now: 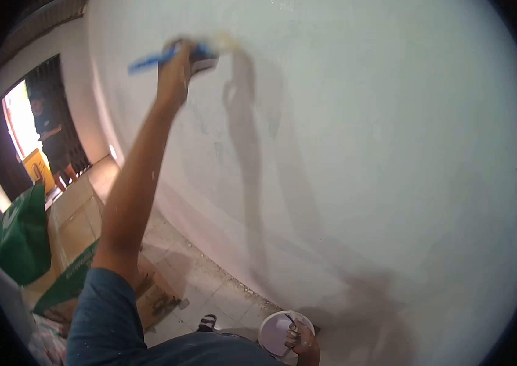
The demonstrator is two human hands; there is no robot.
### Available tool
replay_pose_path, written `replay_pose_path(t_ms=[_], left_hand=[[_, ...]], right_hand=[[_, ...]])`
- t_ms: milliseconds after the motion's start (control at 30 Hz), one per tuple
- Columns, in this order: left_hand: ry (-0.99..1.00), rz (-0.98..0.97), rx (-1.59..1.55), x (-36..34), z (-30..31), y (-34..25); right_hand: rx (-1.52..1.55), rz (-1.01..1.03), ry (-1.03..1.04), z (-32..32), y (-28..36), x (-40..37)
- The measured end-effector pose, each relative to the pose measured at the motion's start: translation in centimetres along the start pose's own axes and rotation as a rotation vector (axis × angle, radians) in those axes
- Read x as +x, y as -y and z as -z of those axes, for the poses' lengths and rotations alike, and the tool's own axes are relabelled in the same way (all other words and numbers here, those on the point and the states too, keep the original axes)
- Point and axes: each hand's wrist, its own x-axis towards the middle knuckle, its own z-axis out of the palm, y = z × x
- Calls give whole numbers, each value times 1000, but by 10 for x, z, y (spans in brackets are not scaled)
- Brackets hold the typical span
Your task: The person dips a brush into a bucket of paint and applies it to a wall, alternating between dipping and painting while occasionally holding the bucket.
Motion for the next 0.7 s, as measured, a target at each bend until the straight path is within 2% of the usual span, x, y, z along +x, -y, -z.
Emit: replay_pose_path(t_ms=[100, 133, 200, 233, 300, 333, 400, 433, 500, 567, 600, 633, 667, 700], left_hand=[[-152, 79, 83, -33, 33, 48], [-133, 79, 71, -32, 37, 47], [-111, 25, 344, -25, 42, 44], [-95, 30, 327, -20, 41, 45], [-124, -169, 239, -14, 39, 49], [-116, -157, 224, -12, 41, 51], [141, -438, 500, -2, 43, 52], [172, -687, 613, 11, 37, 37], [282, -884, 94, 64, 15, 24], [272, -967, 424, 94, 2, 1], [436, -741, 410, 98, 5, 28], [389, -1024, 727, 86, 13, 49], [479, -824, 844, 56, 25, 54], [595, -821, 827, 33, 39, 65]], right_hand=[[35, 54, -76, -32, -14, 11], [88, 136, 2, -46, -21, 12], [65, 220, -76, -93, -24, 1], [28, 287, -157, -121, -25, -5], [95, 322, -234, -148, -41, -1], [142, 346, -284, -156, -51, 1], [217, 378, -330, -161, -71, 9], [234, 404, -317, -154, -86, 14], [273, 439, -305, -160, -104, 20], [252, 473, -355, -179, -114, 20], [270, 468, -356, -185, -120, 25], [312, 462, -341, -189, -125, 28], [350, 459, -323, -190, -128, 32], [356, 455, -318, -189, -129, 37]])
